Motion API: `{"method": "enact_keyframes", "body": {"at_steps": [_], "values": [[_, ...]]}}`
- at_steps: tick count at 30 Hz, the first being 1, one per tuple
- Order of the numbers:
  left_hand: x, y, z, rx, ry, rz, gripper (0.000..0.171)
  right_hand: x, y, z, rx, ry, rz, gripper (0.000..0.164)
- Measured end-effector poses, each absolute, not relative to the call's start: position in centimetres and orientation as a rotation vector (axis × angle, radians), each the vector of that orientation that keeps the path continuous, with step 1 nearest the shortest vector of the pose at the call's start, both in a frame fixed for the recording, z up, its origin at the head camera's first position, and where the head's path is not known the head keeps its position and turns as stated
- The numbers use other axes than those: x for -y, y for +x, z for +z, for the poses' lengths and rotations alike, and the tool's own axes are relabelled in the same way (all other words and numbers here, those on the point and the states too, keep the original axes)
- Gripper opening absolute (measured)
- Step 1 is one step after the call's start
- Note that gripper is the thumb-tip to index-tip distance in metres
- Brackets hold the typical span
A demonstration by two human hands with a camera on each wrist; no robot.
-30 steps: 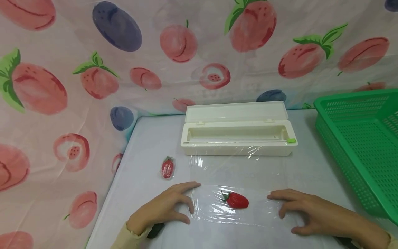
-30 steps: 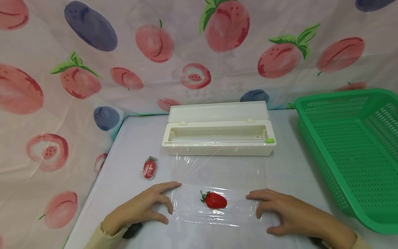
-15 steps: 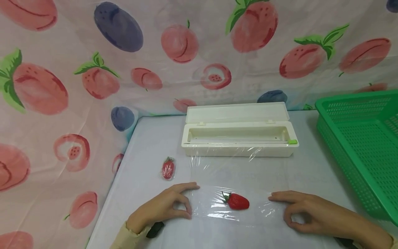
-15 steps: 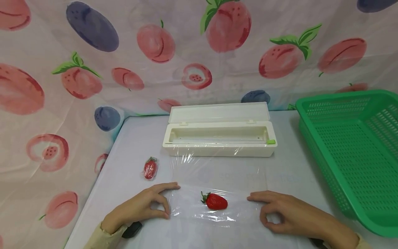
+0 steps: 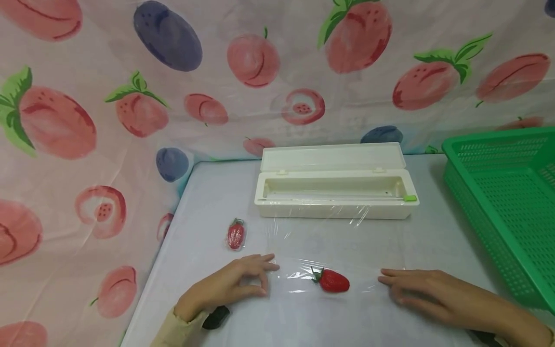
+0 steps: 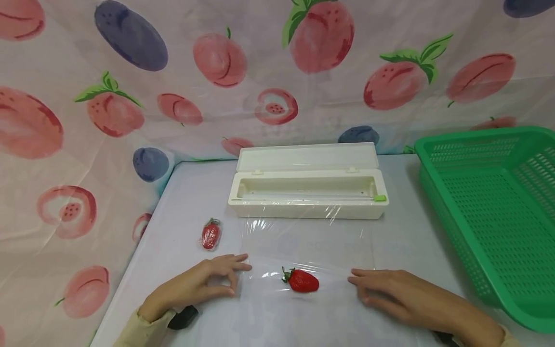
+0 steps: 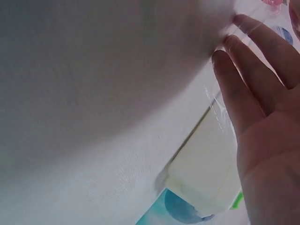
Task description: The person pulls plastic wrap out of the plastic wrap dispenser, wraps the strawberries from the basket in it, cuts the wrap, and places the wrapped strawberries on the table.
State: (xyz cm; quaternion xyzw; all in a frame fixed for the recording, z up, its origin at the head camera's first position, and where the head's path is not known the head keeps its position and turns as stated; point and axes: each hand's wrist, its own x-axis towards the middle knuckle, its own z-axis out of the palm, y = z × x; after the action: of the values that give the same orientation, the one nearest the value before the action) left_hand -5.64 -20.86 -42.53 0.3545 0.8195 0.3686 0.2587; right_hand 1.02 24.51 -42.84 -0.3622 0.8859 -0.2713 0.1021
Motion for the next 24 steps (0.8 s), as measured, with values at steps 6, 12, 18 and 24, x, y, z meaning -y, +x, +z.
{"method": "enact_keyframes", "body": {"at_steps": [6,12,18,24], "values": [[20.8,-5.8,-42.0,-2.19,0.914,1.019,0.006,-24.7,1.1,-42.6,-2.643,-0.922,-0.763,0.035],[20.8,-6.1,-42.0,-2.159,0.838,1.085,0.007,-24.5,0.6,-42.5,-2.519,-0.792,-0.878,0.025],[20.6,-6.2,-42.2,-2.206,0.813,1.113,0.013,-24.2,0.5,-42.6,-2.676,-0.803,-0.901,0.015],[19.8,-6.1,-42.3,-2.328,0.742,1.143,0.018,-23.9,0.1,-42.6,-2.716,-0.656,-0.949,0.008]]}}
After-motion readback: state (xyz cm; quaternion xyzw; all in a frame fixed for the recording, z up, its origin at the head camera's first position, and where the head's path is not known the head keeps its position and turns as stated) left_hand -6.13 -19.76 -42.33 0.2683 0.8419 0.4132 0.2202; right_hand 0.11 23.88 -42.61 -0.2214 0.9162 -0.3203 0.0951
